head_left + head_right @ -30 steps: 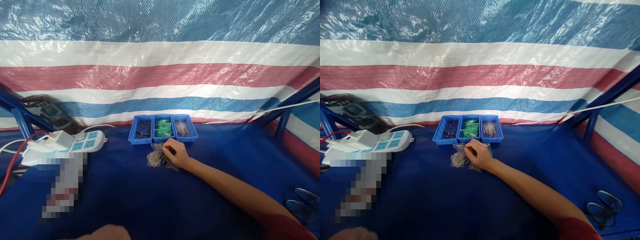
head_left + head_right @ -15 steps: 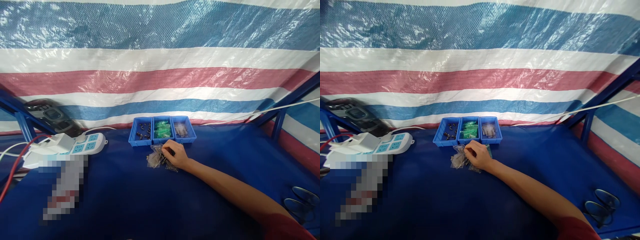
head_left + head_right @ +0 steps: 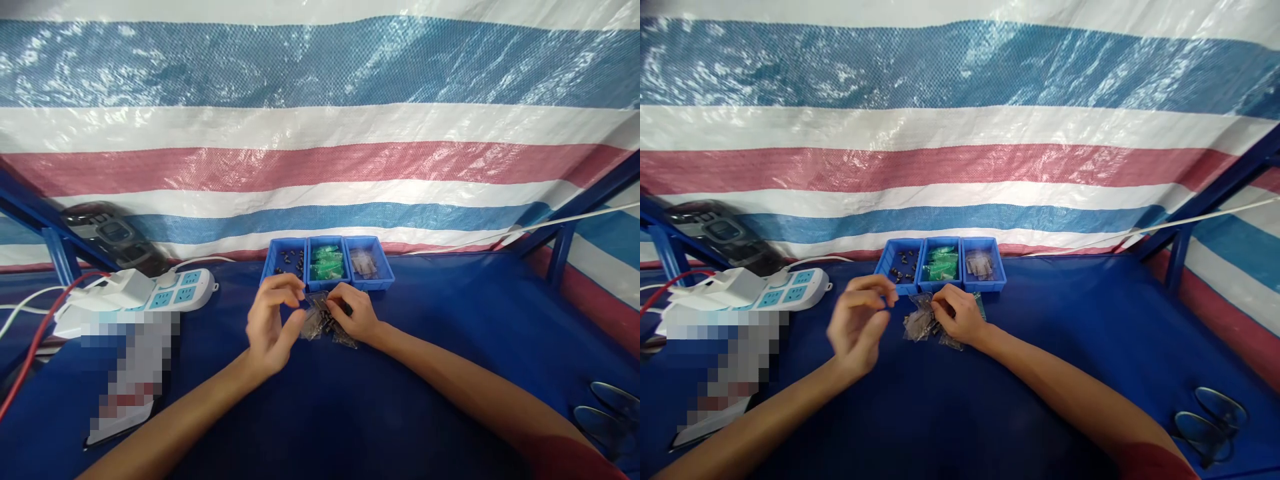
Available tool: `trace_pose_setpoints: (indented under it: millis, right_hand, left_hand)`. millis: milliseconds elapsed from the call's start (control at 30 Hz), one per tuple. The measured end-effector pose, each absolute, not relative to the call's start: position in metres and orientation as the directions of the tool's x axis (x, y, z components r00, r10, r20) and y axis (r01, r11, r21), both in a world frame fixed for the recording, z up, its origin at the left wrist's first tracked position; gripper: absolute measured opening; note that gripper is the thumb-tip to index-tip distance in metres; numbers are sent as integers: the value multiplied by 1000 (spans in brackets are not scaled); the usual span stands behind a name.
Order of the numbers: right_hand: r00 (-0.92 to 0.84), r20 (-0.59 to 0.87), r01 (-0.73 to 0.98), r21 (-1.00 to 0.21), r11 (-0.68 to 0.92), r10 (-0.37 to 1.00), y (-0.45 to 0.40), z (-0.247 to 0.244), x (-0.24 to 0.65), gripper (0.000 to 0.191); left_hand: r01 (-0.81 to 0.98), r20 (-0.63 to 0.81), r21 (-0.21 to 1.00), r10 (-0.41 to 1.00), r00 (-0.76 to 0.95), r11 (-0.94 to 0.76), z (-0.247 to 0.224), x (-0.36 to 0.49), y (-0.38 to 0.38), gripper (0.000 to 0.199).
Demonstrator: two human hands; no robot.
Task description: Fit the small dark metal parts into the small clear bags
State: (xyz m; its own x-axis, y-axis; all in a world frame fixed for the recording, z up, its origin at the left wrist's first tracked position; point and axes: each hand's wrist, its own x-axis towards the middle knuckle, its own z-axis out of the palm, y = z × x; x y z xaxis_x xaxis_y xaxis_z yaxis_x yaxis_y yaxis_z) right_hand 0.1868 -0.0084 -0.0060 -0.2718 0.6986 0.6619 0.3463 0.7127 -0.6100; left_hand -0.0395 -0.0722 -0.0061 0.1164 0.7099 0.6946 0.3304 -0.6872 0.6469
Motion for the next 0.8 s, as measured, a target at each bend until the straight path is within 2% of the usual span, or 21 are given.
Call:
trace_pose_setpoints:
  millis: [100,233,333,433,667,800]
  right_hand:
    - [-268,667,344,-608,716,695,-8,-6,187,15]
    - [-270,668,336,-610,718,694,-8,-7,188,14]
    - [-267,670,335,-609,719,693,-7,-8,188,13]
    - [-261,663,345,-615,709,702,-7,-9,188,14]
    - [-273,643,336,-633,697,715,-6,-9,186,10]
    - [-234,645,346,-644,683,727,-6,-11,185,10]
  left_hand:
    - [382,657,633,728,195,-673,12,2,-5,21]
    - [373,491,749,837,242,-547,11,9,3,37]
    - [372,401,789,868,291,-489,4,2,-6,28]
    - [387,392,785,871,294,-484,-1,1,-6,19]
    - [348,414,808,878,238,-475,-5,2,-1,18]
    - [299,350,854,896,272,-425,-1,3,-2,19]
